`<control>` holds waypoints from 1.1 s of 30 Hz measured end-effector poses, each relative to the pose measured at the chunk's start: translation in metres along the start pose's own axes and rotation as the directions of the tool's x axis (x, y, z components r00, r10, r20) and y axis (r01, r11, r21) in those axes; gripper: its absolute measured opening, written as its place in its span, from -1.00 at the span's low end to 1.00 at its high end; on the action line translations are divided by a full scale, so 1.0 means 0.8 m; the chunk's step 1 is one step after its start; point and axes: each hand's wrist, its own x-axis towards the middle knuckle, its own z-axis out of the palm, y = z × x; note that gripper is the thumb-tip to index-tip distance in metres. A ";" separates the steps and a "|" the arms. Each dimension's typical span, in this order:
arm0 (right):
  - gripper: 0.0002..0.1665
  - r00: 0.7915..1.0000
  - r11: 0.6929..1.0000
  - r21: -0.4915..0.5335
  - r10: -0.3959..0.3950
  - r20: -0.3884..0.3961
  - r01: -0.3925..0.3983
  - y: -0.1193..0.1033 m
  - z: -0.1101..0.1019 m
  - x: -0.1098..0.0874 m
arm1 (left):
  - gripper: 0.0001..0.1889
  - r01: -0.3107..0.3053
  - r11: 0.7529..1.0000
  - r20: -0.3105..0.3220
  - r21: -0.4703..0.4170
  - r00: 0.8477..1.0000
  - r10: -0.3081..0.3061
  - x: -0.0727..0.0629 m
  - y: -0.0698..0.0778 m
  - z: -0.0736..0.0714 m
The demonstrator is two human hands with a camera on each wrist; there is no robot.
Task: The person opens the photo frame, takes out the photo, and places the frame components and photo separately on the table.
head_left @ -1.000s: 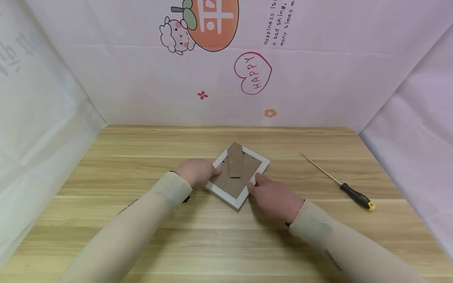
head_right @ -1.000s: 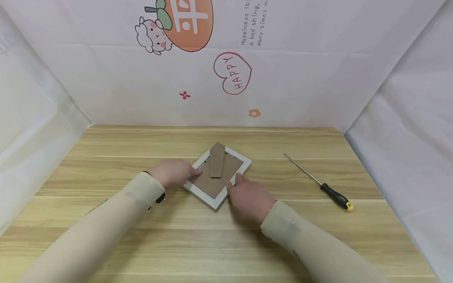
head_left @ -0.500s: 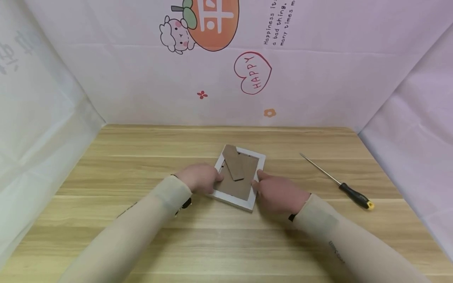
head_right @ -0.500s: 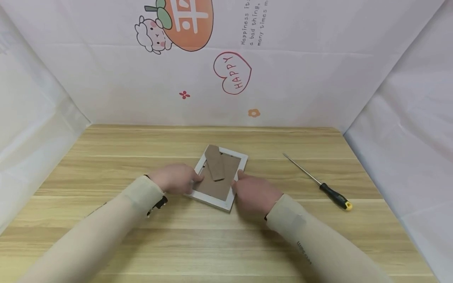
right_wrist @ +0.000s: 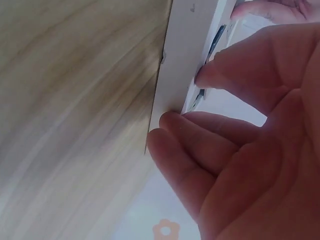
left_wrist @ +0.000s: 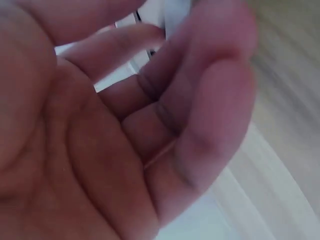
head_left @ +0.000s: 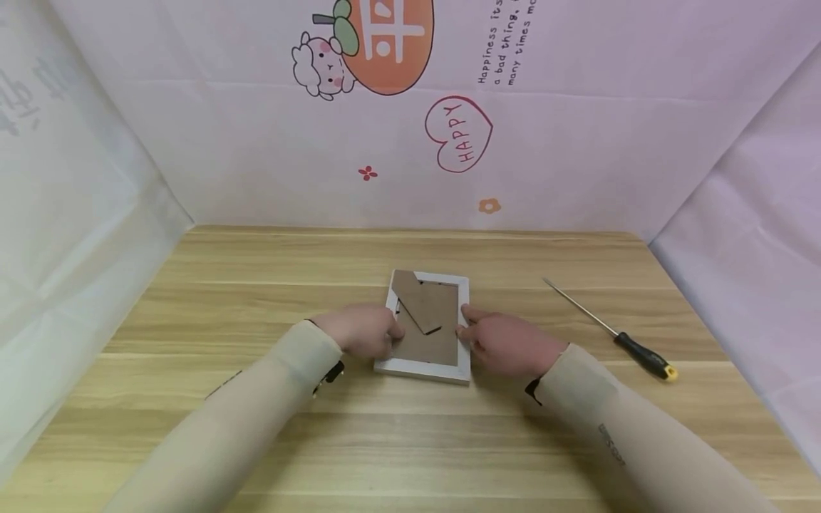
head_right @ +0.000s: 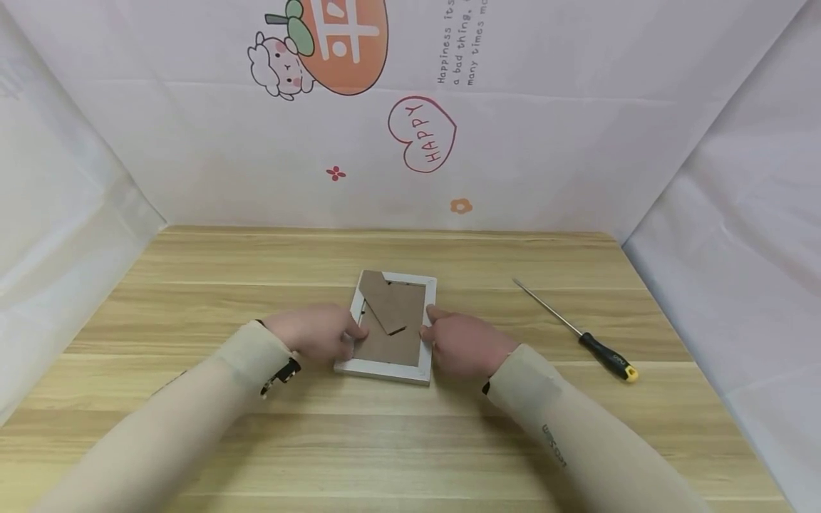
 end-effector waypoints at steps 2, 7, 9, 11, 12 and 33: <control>-0.63 1.000 1.000 0.014 0.010 0.007 -0.010 0.001 0.001 0.003 | -0.80 -0.019 0.998 -0.016 -0.061 1.000 0.018 0.000 -0.015 -0.001; -0.63 1.000 0.999 0.027 0.021 0.020 -0.021 0.005 0.003 0.010 | -0.70 0.080 0.937 -0.069 -0.341 0.992 -0.110 0.004 -0.048 0.005; -0.61 0.999 1.000 0.020 0.014 0.030 -0.014 0.007 0.002 0.013 | -0.67 0.129 0.894 -0.091 -0.430 0.979 -0.185 0.007 -0.055 0.008; -0.59 0.999 1.000 0.015 0.000 0.038 0.000 0.009 0.000 0.017 | -0.57 0.173 0.858 -0.106 -0.484 0.961 -0.254 0.010 -0.058 0.011; -0.57 0.999 1.000 0.019 -0.004 0.042 0.003 0.010 -0.001 0.018 | -0.53 0.190 0.836 -0.109 -0.516 0.953 -0.284 0.012 -0.059 0.013; -0.68 0.956 0.960 -0.059 0.266 -0.128 -0.275 0.113 -0.030 -0.100 | -0.14 0.229 0.394 0.050 -0.890 0.908 -0.415 0.031 -0.061 0.017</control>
